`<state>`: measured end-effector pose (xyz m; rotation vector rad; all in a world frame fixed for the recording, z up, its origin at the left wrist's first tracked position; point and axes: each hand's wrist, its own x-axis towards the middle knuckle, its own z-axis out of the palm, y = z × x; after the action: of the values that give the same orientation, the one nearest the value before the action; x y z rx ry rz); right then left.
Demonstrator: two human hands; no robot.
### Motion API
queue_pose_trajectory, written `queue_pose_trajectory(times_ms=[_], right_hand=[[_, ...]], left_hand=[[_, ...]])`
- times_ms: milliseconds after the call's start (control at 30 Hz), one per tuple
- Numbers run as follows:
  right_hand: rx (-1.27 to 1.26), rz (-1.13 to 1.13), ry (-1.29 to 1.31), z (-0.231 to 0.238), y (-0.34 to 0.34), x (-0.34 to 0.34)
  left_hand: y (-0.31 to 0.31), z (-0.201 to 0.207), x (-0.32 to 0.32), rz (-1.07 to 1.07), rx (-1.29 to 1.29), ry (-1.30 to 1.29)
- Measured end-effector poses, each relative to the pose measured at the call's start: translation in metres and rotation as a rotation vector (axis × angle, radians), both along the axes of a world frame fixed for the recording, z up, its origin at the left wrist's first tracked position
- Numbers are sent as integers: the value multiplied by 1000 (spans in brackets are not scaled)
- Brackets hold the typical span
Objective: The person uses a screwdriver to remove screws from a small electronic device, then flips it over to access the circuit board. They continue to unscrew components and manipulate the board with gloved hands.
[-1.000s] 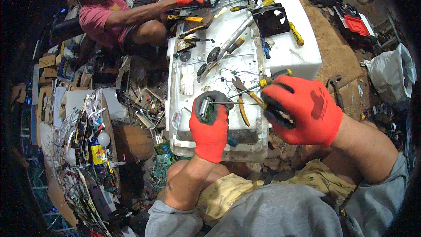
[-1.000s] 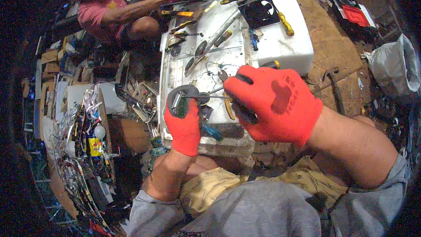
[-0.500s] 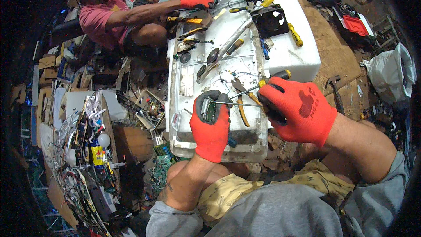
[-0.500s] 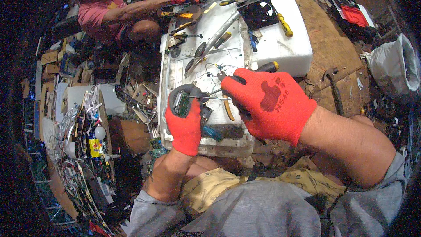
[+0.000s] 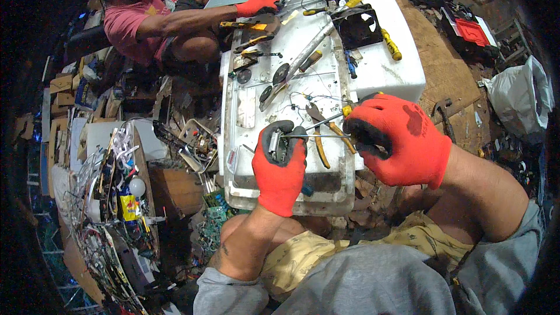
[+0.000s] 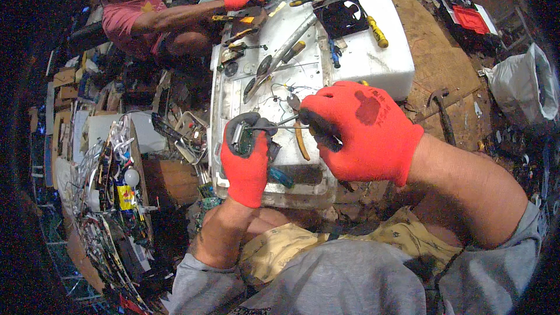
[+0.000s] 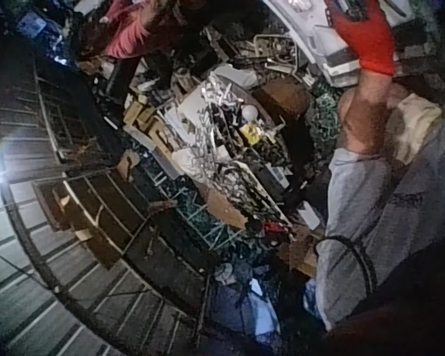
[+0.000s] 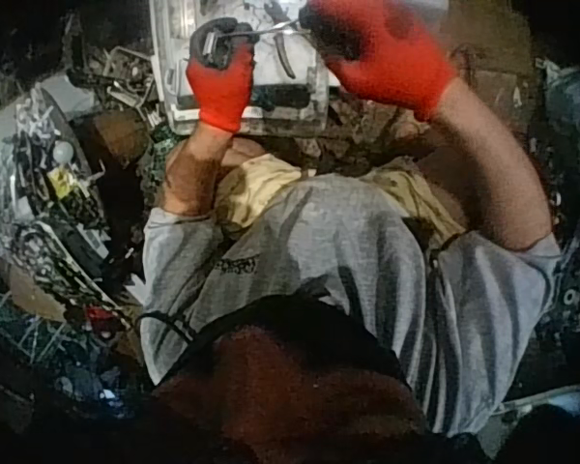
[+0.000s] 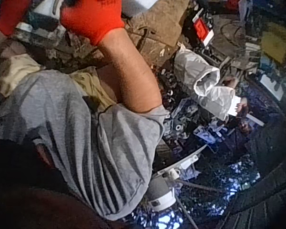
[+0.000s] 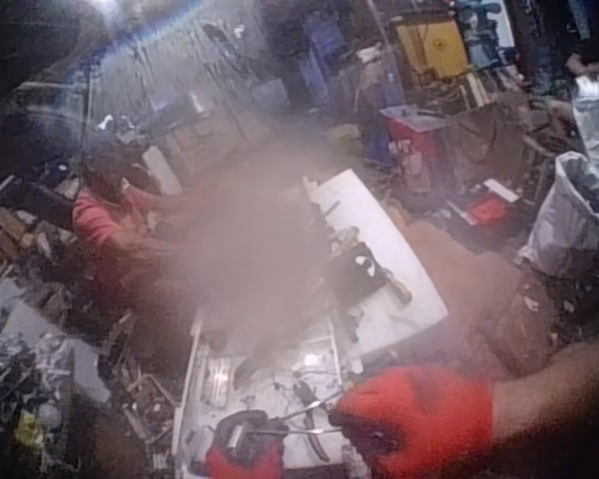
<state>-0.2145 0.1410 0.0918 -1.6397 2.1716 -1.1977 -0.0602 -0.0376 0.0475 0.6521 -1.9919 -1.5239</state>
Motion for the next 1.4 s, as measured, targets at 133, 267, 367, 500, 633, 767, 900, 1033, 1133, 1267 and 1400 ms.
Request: queue_pose_trajectory(times_ms=[133, 267, 367, 500, 633, 767, 900, 1033, 1133, 1267, 1400], right_hand=[[-45, 23, -292, 3, 2, 0], [178, -134, -659, 3, -2, -14], [441, -317, -576, 16, 0, -11], [415, -114, -522, 20, 1, -16], [103, -9, -261, -1, 2, -13], [73, 23, -343, -4, -2, -15], [344, -166, -415, 4, -2, -13], [251, -5, -293, 2, -2, -18], [153, 43, -120, -8, -3, -17], [164, 59, -127, -19, -9, -16], [181, 101, -48, -24, -9, -15]], left_hand=[[-3, 1, 0, 13, 15, 3], [1, 5, 1, -3, -3, 3], [1, -5, 1, -5, 23, 19], [-2, -14, 2, -11, 63, -1], [-2, -7, -1, -11, 20, -24], [-1, -7, -1, -2, 13, -29], [-1, -7, -3, -35, 4, -52], [-1, -5, -2, -34, 67, -123], [-2, -12, -2, -50, 60, -96], [-5, -12, -1, -74, -47, -159], [-10, -24, -1, -94, -212, -168]])
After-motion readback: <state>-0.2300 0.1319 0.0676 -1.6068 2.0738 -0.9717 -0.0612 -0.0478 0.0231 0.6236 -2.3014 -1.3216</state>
